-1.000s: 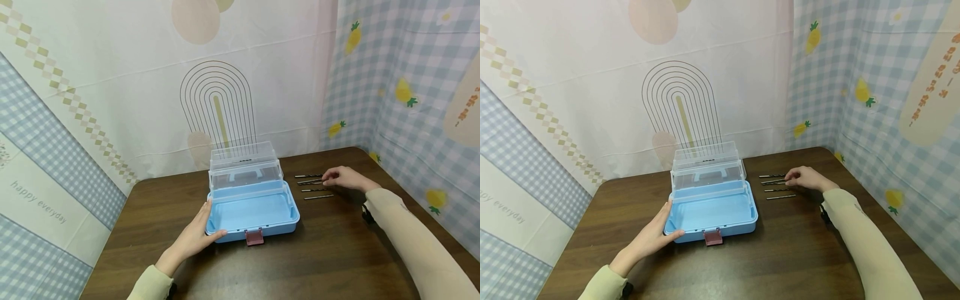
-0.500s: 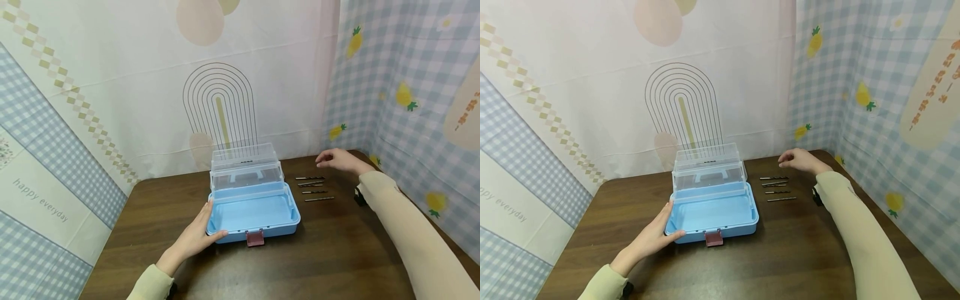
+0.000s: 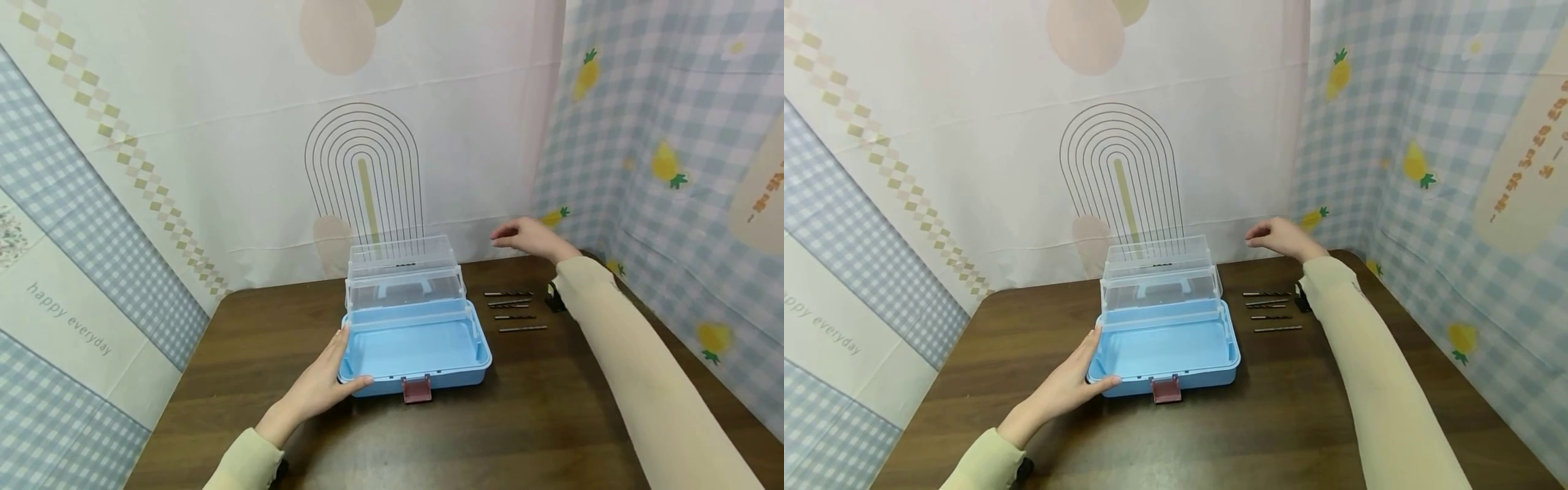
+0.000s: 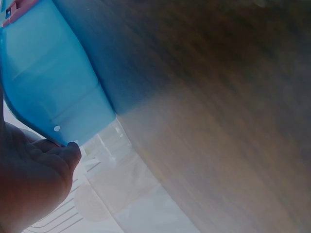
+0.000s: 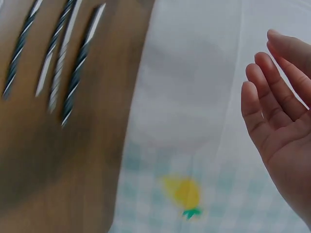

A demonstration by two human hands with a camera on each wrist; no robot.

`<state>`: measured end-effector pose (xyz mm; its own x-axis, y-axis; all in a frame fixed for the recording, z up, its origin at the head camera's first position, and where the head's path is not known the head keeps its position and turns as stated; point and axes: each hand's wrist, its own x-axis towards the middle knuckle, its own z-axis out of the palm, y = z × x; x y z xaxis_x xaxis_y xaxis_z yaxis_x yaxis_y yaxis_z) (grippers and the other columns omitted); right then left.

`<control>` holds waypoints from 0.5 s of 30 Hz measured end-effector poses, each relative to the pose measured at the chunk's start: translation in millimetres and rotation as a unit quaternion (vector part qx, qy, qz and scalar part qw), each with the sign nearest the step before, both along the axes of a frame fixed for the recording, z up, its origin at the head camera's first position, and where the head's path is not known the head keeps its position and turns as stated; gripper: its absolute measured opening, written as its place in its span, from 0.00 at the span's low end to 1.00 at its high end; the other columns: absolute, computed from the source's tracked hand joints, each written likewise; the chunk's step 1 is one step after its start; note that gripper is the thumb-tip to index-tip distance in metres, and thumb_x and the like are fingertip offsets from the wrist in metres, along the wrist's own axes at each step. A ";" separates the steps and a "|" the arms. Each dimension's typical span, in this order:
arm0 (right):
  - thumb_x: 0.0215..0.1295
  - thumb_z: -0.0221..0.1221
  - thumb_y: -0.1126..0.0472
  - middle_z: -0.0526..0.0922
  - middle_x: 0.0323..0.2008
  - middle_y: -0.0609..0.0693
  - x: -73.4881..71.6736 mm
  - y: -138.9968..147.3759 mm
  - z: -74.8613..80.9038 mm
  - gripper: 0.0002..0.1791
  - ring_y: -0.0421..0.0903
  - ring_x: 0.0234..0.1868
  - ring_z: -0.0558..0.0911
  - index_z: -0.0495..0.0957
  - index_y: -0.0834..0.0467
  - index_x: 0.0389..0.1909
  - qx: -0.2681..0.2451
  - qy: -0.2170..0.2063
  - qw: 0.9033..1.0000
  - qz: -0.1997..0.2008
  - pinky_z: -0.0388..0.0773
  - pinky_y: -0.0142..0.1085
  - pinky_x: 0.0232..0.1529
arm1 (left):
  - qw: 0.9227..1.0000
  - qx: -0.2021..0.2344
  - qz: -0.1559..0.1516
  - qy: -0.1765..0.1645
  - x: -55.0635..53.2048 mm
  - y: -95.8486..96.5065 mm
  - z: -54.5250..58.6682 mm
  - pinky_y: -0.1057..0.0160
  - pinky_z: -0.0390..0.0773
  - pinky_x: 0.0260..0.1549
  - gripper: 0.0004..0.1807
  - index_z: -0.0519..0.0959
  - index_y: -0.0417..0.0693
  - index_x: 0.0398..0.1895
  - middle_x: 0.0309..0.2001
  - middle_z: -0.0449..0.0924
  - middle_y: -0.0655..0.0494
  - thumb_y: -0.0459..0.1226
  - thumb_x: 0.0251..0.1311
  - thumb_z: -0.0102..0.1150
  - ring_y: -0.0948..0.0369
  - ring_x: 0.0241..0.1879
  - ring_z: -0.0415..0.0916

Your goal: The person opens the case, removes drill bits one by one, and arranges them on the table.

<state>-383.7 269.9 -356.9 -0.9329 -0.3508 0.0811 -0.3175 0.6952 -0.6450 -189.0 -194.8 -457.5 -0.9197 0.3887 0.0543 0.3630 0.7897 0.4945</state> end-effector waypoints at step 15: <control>0.73 0.59 0.56 0.84 0.54 0.59 -21.5 -88.9 24.9 0.17 0.57 0.52 0.81 0.83 0.62 0.55 -0.023 0.002 0.997 0.070 0.76 0.52 0.54 | 1.000 -0.012 0.007 -0.006 -0.3 -0.9 0.7 0.46 0.54 0.72 0.63 0.33 0.55 0.82 0.81 0.34 0.56 0.73 0.57 0.53 0.57 0.79 0.36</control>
